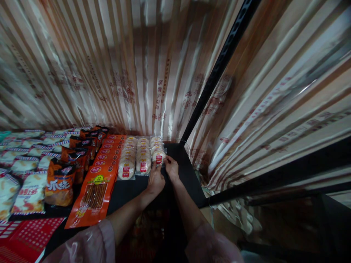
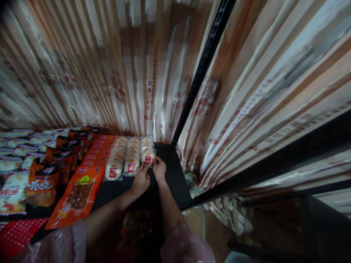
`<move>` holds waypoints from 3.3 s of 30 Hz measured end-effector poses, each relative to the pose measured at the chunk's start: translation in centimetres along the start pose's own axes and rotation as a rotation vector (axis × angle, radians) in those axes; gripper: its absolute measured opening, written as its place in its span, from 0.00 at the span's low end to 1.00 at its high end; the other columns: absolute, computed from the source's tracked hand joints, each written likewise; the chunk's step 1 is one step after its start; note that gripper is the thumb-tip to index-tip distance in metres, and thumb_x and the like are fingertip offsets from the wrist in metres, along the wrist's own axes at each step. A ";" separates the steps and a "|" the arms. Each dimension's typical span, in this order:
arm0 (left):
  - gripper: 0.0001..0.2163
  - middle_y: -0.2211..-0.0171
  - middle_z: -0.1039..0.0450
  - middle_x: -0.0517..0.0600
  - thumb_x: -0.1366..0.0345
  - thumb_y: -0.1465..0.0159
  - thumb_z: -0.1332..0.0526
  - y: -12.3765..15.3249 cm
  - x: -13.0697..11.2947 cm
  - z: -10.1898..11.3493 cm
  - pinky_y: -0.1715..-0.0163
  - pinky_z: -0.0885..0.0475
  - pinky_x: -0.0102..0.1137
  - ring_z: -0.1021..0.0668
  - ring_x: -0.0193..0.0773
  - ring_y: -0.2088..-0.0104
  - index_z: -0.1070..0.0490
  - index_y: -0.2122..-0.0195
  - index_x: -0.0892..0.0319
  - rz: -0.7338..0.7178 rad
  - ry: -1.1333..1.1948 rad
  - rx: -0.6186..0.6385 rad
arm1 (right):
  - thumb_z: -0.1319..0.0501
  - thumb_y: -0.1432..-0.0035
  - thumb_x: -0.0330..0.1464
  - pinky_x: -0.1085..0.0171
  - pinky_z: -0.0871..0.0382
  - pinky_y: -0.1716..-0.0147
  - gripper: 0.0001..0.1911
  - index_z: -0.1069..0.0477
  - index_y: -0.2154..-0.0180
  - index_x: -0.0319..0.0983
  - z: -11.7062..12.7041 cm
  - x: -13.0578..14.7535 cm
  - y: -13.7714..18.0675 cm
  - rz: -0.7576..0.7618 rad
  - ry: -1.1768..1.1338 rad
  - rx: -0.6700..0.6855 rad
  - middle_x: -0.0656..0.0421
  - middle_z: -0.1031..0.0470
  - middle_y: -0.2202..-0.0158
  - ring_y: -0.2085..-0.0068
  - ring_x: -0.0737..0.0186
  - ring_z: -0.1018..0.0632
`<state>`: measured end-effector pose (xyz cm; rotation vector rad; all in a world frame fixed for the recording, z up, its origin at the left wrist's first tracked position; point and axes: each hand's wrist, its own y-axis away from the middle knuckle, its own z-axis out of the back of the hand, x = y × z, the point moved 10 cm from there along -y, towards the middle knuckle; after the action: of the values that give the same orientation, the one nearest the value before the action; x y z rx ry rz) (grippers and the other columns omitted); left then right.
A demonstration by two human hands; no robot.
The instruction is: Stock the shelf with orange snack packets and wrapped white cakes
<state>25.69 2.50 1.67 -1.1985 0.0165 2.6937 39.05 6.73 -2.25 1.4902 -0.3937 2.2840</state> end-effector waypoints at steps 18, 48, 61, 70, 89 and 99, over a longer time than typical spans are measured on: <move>0.25 0.41 0.45 0.57 0.80 0.49 0.51 0.0 0.2 -0.3 0.41 0.44 0.38 0.43 0.44 0.40 0.36 0.48 0.67 0.002 0.017 -0.024 | 0.46 0.51 0.34 0.66 0.33 0.65 0.13 0.27 0.63 0.42 -0.4 1.2 -0.5 -0.006 0.168 0.055 0.60 0.24 0.66 0.66 0.63 0.25; 0.24 0.42 0.45 0.63 0.80 0.47 0.54 0.3 0.1 -1.5 0.40 0.48 0.36 0.46 0.42 0.39 0.40 0.47 0.75 0.004 -0.086 0.063 | 0.47 0.52 0.34 0.61 0.34 0.61 0.16 0.29 0.62 0.33 1.3 2.2 1.5 0.167 0.142 -0.198 0.50 0.29 0.62 0.64 0.59 0.28; 0.23 0.46 0.39 0.63 0.70 0.43 0.52 2.8 0.0 -0.6 0.43 0.44 0.36 0.39 0.44 0.43 0.42 0.46 0.74 0.006 -0.105 0.082 | 0.52 0.48 0.32 0.63 0.35 0.59 0.17 0.29 0.62 0.34 2.0 3.0 6.3 0.235 0.180 -0.166 0.51 0.28 0.63 0.62 0.60 0.28; 0.18 0.53 0.32 0.56 0.69 0.41 0.53 5.7 -0.8 1.1 0.49 0.39 0.31 0.33 0.38 0.51 0.36 0.51 0.65 -0.043 -0.079 0.065 | 0.53 0.49 0.30 0.64 0.35 0.60 0.17 0.29 0.62 0.35 1.6 3.3 9.1 0.249 0.189 -0.116 0.52 0.27 0.63 0.62 0.61 0.27; 0.20 0.54 0.31 0.55 0.68 0.40 0.54 12.0 0.8 2.0 0.50 0.40 0.31 0.32 0.41 0.54 0.39 0.47 0.64 -0.044 -0.186 0.182 | 0.53 0.51 0.27 0.64 0.32 0.65 0.16 0.28 0.67 0.37 0.5 3.4 16.1 0.266 0.094 -0.030 0.54 0.26 0.67 0.67 0.63 0.25; 0.18 0.58 0.30 0.55 0.69 0.40 0.52 16.2 3.9 1.7 0.52 0.37 0.34 0.30 0.41 0.57 0.38 0.49 0.62 -0.119 -0.075 0.073 | 0.54 0.50 0.24 0.66 0.34 0.62 0.16 0.29 0.68 0.38 -0.6 4.5 21.2 0.417 0.086 -0.027 0.56 0.29 0.67 0.64 0.65 0.27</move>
<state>18.99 -12.57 -1.14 -1.0430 0.0315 2.6089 27.14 -11.03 1.16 1.3934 -0.7676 2.6336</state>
